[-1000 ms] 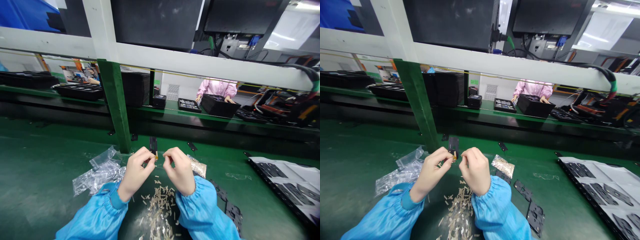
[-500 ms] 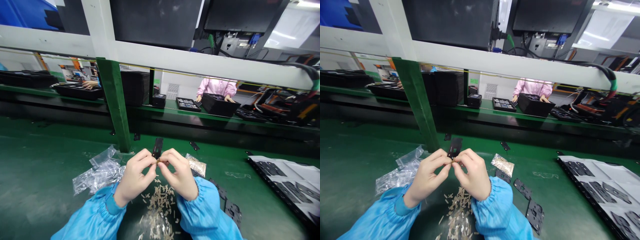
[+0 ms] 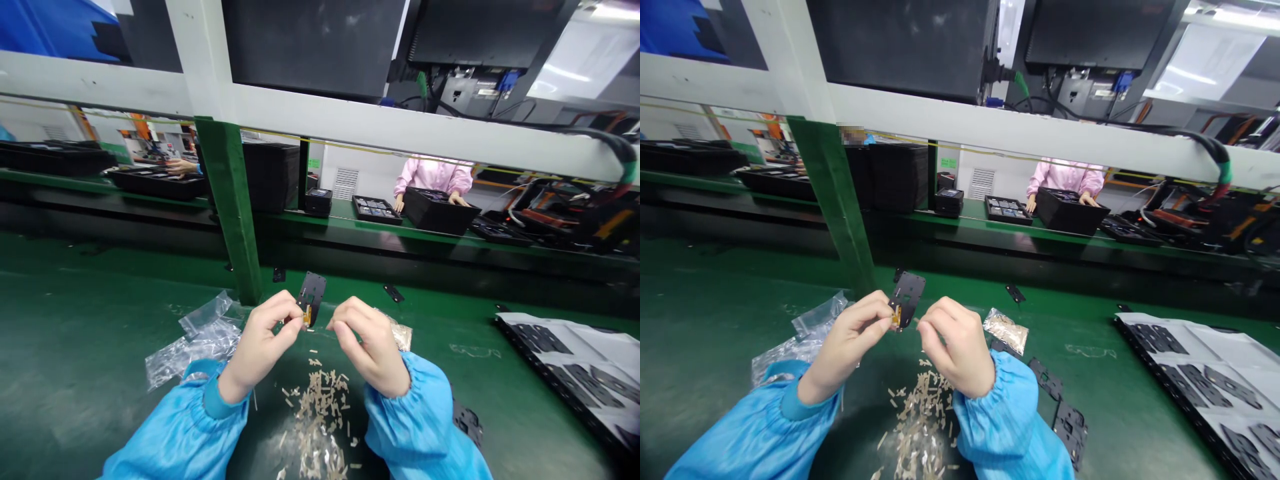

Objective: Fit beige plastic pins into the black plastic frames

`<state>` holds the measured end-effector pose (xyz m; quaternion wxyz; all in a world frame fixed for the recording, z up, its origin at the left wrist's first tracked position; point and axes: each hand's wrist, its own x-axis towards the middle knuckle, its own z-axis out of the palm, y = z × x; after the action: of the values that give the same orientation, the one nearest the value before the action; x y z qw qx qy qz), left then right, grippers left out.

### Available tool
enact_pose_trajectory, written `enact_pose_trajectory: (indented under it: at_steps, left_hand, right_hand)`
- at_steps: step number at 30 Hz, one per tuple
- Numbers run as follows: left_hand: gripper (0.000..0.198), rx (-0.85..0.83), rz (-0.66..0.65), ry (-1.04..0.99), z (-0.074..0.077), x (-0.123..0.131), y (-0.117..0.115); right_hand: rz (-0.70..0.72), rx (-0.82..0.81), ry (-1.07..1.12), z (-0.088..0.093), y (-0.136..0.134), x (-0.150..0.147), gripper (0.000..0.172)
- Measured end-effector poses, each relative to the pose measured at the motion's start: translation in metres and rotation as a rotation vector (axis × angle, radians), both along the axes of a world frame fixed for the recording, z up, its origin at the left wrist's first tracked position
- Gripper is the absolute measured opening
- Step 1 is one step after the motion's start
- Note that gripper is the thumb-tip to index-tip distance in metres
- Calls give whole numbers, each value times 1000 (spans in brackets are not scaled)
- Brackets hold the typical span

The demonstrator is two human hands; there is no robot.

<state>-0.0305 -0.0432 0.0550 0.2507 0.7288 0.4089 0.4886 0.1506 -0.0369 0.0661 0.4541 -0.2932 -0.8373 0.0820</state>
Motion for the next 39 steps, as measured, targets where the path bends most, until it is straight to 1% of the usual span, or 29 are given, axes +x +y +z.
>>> enact_pose_trajectory:
  at_steps: [2,5,9,13,20,27,29,31,33,37,39]
  left_hand:
    - [22,-67,-37,-97,-3,-2,2]
    - [22,-156,-102,-210,-6,-1,3]
    - [23,-252,-182,-261,-5,3,-1]
    - [22,-299,-216,-258,-3,8,-7]
    - [22,-372,-269,-276,0,9,-7]
    - [21,-385,-303,-341,-1,9,-8]
    - [22,-367,-289,-357,-2,9,-6]
    - [22,-318,-241,-349,-3,8,-4]
    - [22,-229,-156,-285,-3,7,-4]
    - [20,16,41,-68,0,8,-8]
    - [19,132,105,-5,1,9,-12]
  right_hand:
    - [-1,77,-85,-1,0,0,21]
    - [-15,172,-145,-5,0,-1,15]
    - [-15,245,-76,-7,-2,-4,23]
    - [-50,326,-35,-5,-6,-6,18]
    - [-51,403,11,-4,-6,-9,15]
    - [-39,410,-7,-5,-4,-8,16]
    - [-36,384,1,-6,-2,-7,17]
    - [-39,315,48,-7,-1,-5,17]
    - [-50,185,137,-6,0,-5,15]
    - [-53,-151,283,-5,0,-7,10]
    - [-46,-285,326,-6,0,-9,11]
